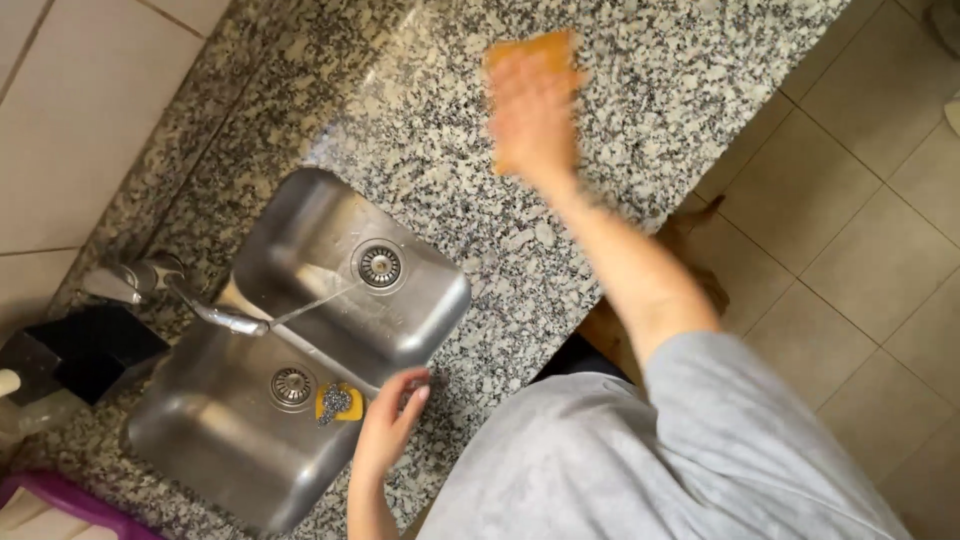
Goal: Cleaning a granite countertop and a double stainless steel sink using a spray bottle and a cloth.
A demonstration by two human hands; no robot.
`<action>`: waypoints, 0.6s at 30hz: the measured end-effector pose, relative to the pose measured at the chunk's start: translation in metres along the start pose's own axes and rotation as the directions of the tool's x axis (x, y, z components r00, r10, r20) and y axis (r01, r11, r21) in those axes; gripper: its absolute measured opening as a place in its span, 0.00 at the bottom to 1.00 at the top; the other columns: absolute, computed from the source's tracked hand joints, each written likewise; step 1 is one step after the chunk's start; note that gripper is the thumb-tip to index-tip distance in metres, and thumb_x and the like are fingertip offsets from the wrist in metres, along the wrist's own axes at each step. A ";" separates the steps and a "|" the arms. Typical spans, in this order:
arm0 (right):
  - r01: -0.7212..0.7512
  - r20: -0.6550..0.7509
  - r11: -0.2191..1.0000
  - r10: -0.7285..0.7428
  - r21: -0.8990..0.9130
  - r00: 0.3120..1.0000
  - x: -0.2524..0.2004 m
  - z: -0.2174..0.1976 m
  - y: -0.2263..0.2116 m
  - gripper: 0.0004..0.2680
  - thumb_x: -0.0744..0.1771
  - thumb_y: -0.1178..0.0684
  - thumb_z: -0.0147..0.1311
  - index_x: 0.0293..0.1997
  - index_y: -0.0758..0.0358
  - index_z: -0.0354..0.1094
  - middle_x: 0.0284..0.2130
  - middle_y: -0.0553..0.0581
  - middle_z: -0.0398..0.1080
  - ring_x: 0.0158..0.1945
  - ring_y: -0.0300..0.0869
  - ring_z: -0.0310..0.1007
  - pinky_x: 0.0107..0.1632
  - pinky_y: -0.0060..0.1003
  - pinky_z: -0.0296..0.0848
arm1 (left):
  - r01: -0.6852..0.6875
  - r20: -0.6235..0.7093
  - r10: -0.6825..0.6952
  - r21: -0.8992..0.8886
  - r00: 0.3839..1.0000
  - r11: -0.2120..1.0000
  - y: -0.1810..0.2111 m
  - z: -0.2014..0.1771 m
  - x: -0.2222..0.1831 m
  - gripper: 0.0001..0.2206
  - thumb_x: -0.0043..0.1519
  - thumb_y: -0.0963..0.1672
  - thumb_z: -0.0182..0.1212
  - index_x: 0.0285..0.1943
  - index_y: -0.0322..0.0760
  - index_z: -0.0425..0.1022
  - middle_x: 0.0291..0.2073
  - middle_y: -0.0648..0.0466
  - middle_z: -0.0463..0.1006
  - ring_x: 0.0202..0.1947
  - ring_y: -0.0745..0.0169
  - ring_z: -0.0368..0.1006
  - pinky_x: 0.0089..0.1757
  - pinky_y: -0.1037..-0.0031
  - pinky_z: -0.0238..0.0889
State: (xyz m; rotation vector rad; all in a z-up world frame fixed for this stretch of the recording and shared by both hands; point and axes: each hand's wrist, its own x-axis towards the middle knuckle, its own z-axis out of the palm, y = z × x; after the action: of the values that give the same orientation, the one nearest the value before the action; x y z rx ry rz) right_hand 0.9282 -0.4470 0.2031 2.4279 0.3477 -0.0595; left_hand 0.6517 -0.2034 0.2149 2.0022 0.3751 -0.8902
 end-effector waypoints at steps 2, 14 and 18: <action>0.137 -0.320 0.954 -0.046 0.267 0.946 -0.030 0.020 -0.078 0.29 0.63 0.34 0.32 0.66 0.67 0.47 0.57 0.68 0.57 0.58 0.60 0.54 0.60 0.61 0.51 | -0.053 0.006 0.053 0.016 0.999 0.998 0.040 -0.004 0.008 0.16 0.60 0.48 0.51 0.55 0.41 0.71 0.48 0.53 0.76 0.50 0.58 0.71 0.49 0.65 0.63; 0.171 -0.328 0.691 0.102 0.703 0.939 -0.117 0.212 0.066 0.19 0.68 0.45 0.35 0.67 0.55 0.48 0.66 0.55 0.47 0.68 0.54 0.41 0.62 0.53 0.43 | -0.400 -0.202 0.381 -0.062 0.902 0.914 0.169 -0.017 0.150 0.13 0.59 0.44 0.56 0.52 0.39 0.72 0.43 0.45 0.76 0.47 0.45 0.71 0.48 0.57 0.62; -0.098 0.054 0.583 0.091 0.807 0.994 -0.014 0.198 0.102 0.23 0.68 0.44 0.35 0.70 0.56 0.35 0.69 0.58 0.30 0.70 0.52 0.18 0.65 0.55 0.19 | -0.493 -0.439 0.433 -0.027 0.787 0.870 0.220 -0.033 0.227 0.16 0.60 0.42 0.57 0.57 0.36 0.66 0.47 0.41 0.72 0.50 0.40 0.68 0.49 0.53 0.60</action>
State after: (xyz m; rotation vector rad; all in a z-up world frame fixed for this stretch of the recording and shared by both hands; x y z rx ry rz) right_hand 0.9507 -0.6511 0.1154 3.3703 0.1966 -0.2258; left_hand 0.9482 -0.3163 0.1976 2.0154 0.1543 -0.1092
